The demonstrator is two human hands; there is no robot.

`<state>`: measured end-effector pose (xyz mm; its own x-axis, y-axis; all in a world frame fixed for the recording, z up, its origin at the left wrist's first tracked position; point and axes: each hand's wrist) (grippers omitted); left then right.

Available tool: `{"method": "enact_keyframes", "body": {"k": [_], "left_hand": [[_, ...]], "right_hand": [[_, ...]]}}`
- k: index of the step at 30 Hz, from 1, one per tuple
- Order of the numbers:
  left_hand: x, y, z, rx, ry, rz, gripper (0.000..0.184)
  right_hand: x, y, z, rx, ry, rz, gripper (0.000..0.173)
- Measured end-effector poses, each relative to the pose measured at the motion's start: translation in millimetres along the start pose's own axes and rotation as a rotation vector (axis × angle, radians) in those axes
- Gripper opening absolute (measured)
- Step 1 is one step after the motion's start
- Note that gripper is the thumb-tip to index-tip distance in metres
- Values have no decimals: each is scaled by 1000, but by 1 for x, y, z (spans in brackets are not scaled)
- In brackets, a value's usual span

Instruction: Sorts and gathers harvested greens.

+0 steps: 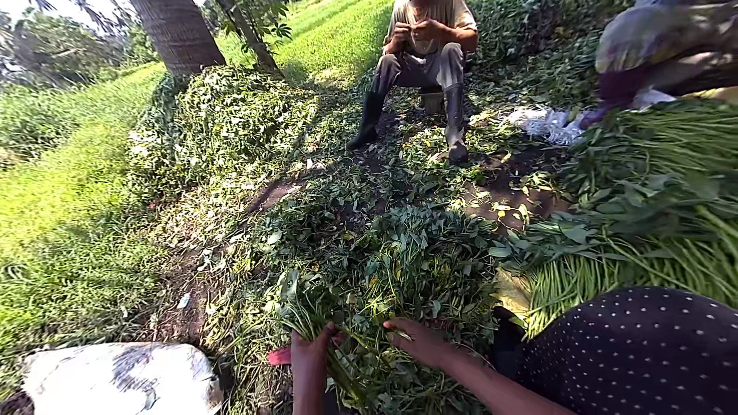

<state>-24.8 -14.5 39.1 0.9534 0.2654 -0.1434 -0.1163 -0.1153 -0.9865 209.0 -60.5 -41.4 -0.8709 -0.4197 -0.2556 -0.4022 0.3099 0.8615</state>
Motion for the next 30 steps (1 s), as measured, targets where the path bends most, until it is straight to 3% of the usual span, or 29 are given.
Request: {"method": "enact_keyframes", "body": {"k": [3, 7, 9, 14, 21, 25, 30], "left_hand": [[2, -5, -2, -41, 20, -61, 52], [1, 0, 0, -81, 11, -176, 42], [-4, 4, 4, -75, -35, -194, 43], [-5, 22, 12, -29, -119, -251, 52], [2, 57, 21, -61, -324, -238, 70], [-33, 62, 44, -70, -493, -231, 69], [-38, 50, 47, -24, -453, -279, 56]], "right_hand": [[20, 5, 2, -39, 74, 12, 61], [25, 12, -2, 49, 67, 25, 40], [23, 11, -5, 117, 79, 66, 38], [25, 0, -7, 224, 36, 225, 54], [33, 27, -40, 329, 116, 41, 58], [39, -8, -58, 442, 66, 56, 51], [17, -4, -45, 417, 163, -412, 56]]}}
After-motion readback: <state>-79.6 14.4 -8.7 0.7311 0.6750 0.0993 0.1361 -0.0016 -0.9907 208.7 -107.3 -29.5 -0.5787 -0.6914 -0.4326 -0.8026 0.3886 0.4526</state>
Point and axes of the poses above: each hand's wrist, its own z-axis towards the middle knuckle, its own x-axis out of the palm, y = z × x, and after that the axes turned 9 degrees about x, right-handed
